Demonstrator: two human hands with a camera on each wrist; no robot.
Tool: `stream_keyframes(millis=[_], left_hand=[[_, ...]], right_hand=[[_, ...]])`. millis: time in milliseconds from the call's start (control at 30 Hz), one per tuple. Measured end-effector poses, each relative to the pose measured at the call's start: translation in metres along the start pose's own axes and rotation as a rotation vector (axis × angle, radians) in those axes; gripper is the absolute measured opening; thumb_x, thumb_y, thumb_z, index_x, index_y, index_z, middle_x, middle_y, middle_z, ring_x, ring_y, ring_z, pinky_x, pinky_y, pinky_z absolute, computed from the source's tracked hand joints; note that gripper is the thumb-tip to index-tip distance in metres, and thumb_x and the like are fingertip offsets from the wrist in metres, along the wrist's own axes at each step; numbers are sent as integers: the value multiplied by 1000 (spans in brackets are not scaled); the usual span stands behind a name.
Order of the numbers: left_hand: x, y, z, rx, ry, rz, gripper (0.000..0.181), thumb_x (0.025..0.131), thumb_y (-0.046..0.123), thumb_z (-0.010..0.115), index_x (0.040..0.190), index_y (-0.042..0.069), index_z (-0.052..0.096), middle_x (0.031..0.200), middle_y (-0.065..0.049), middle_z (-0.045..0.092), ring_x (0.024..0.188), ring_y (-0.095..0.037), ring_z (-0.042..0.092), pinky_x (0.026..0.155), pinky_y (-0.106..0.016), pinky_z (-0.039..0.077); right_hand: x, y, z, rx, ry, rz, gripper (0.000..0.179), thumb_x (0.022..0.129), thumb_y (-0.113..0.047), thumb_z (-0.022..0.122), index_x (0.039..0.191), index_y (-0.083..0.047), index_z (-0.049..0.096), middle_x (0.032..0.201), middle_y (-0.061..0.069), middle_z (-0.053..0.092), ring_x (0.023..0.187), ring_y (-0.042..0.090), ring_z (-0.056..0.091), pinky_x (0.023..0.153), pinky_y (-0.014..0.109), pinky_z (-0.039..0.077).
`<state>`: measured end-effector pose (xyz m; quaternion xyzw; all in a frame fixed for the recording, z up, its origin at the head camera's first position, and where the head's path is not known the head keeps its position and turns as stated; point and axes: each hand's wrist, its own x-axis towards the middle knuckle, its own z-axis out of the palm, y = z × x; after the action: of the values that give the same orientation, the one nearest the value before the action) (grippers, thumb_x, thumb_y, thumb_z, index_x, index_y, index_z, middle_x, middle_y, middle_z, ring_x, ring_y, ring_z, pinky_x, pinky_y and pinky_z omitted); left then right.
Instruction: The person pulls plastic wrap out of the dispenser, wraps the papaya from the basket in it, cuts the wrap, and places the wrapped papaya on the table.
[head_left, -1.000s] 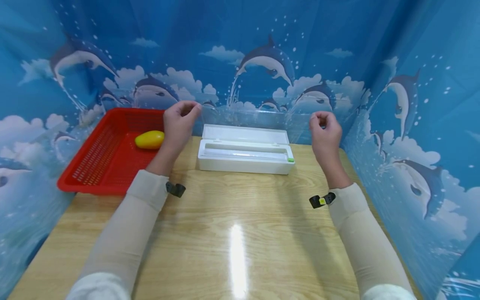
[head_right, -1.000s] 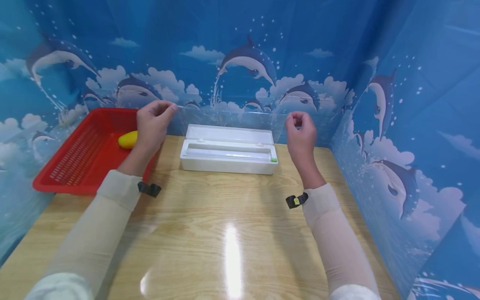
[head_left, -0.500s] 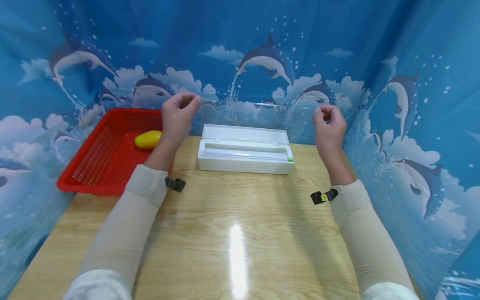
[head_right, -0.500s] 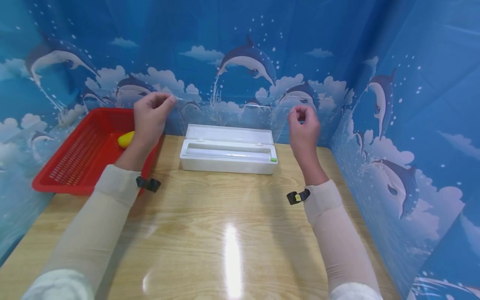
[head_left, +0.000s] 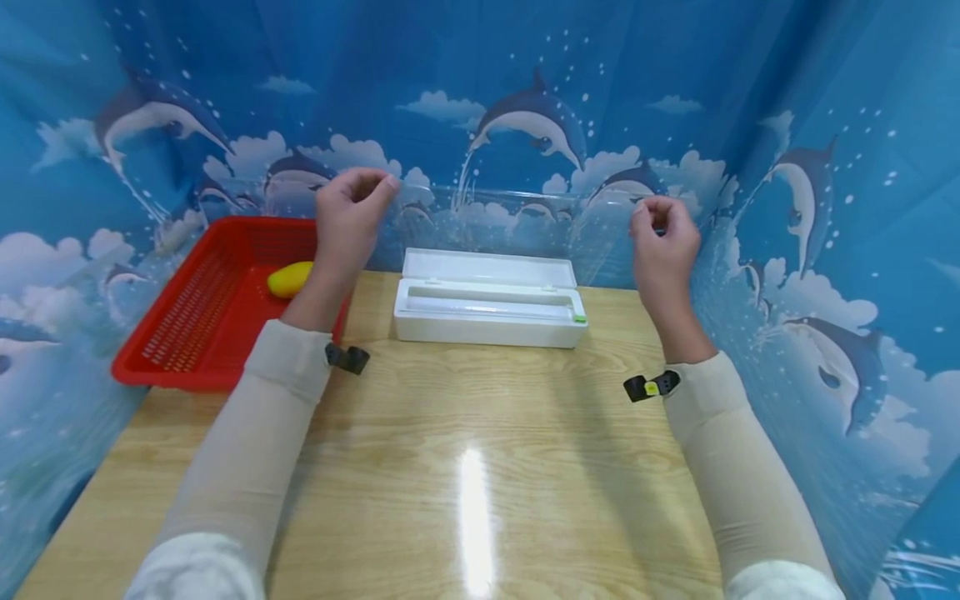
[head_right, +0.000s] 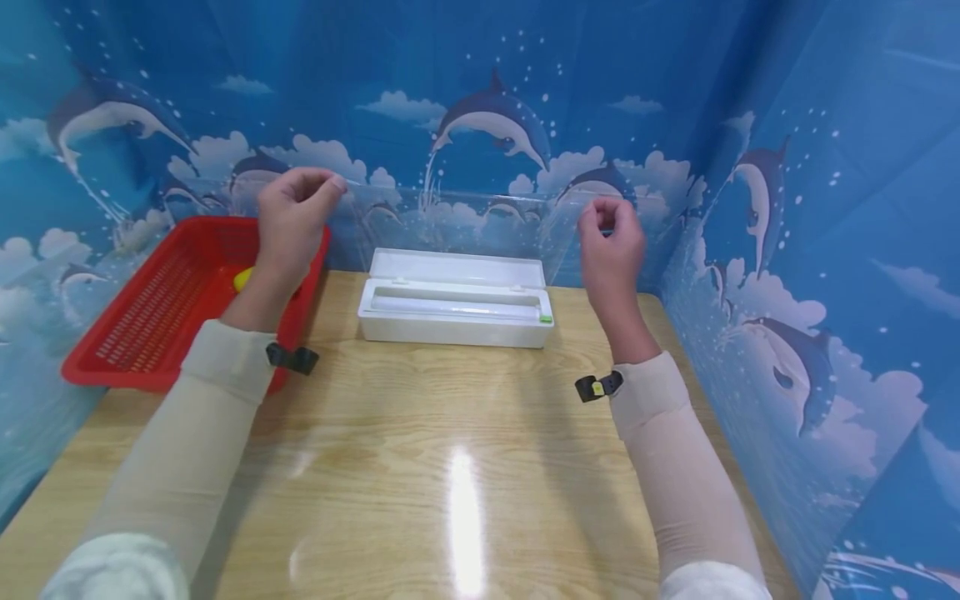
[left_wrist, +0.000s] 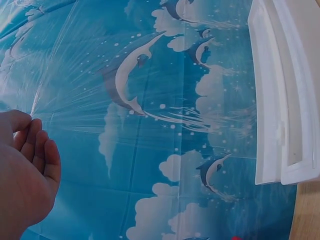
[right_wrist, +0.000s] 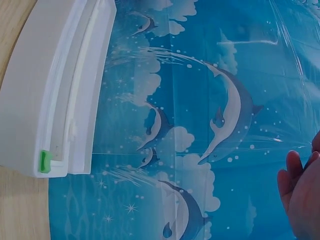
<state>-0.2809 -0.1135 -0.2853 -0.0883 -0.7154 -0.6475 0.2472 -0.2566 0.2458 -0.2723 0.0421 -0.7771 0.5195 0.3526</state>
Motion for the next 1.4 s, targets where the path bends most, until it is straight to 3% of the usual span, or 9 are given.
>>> stream_keyframes(millis=[233,633,1000,1400], left_hand=[[4,8,-2,-29,0,5,30,96,30,69,115,6,71,109,-5,69,99,-16,60,83,-22,52],[-2,40,3,-45,46,23,23,96,26,69,111,9,73,111,-7,70,99,-16,62,90,-25,54],[0,51,0,-41,50,55,26,96,29,69,111,9,73,114,-5,69,101,-15,62,89,-25,55],[-2,62,-2,-55,61,73,29,94,28,72,113,6,72,112,-5,70,99,-15,62,88,-25,55]], right_hand=[[2,-8,1,38,7,-21,16,104,-22,55,104,-7,61,83,-8,52,75,9,48,66,24,40],[6,-28,-3,36,43,-38,15,103,-22,56,102,-8,62,85,-8,53,79,10,50,69,25,41],[10,-43,-5,57,65,-7,11,103,-22,57,102,-13,63,88,-7,53,84,10,53,74,24,44],[11,-50,-9,91,86,-92,9,102,-18,58,94,-18,62,84,-8,53,78,10,52,70,25,42]])
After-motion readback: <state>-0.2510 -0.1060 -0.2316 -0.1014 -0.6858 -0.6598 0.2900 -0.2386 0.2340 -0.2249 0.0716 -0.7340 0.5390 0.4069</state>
